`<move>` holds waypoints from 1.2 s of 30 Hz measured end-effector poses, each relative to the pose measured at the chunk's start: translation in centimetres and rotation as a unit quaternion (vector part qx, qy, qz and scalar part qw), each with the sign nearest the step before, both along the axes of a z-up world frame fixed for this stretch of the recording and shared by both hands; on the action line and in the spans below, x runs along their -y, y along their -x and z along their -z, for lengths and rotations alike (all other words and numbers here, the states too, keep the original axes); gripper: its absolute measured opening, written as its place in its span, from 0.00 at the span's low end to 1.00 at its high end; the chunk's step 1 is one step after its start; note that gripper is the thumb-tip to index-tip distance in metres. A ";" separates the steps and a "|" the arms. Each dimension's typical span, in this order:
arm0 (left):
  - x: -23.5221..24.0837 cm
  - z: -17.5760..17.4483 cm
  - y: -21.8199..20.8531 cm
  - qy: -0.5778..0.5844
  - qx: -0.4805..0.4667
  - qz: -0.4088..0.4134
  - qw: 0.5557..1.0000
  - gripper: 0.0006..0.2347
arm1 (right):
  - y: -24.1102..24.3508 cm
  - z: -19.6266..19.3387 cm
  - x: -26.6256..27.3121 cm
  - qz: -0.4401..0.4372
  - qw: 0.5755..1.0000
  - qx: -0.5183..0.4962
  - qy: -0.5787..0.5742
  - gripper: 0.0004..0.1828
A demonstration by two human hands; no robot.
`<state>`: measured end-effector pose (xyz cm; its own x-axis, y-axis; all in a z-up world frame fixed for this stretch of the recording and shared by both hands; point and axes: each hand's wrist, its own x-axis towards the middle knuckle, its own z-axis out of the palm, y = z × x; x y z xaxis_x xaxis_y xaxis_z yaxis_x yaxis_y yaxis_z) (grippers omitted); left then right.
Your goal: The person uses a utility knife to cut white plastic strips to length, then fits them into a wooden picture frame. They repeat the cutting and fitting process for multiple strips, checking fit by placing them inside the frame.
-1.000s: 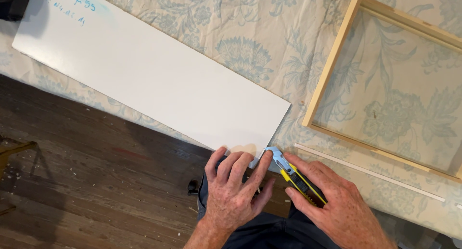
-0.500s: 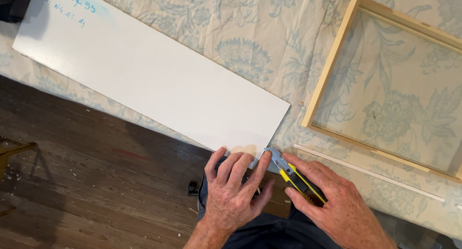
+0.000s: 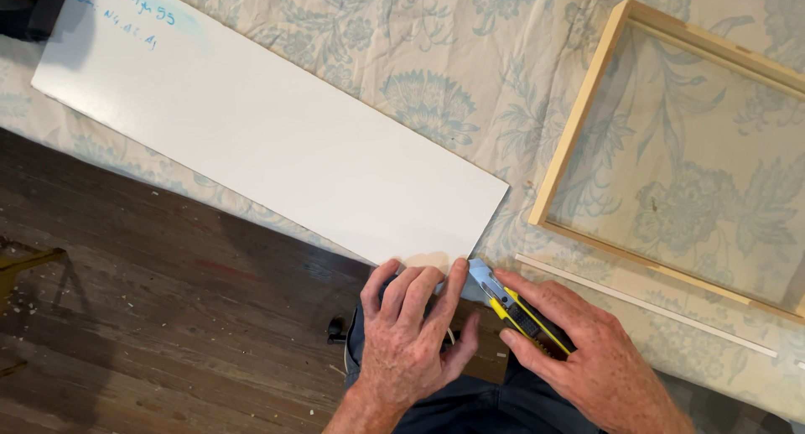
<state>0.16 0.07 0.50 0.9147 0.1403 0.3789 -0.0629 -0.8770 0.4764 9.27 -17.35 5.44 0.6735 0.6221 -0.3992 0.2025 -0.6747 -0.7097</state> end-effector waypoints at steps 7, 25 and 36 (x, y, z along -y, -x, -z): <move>0.3 0.7 0.4 0.015 0.009 -0.012 1.000 0.18 | -0.1 0.0 -0.1 -0.001 1.000 -0.003 -0.012 0.30; 0.5 2.0 0.9 0.004 0.017 -0.015 1.000 0.21 | 0.3 0.2 -0.1 0.024 0.999 -0.016 -0.013 0.31; 0.5 2.0 0.7 -0.018 0.032 -0.008 0.999 0.17 | 0.2 0.0 0.3 0.040 0.999 -0.001 -0.027 0.30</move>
<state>-0.56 -0.41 -1.47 0.8860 0.1387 0.4424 -0.0792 -0.8949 0.4392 9.06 -17.66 5.39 0.7209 0.5866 -0.3690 0.1474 -0.6501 -0.7454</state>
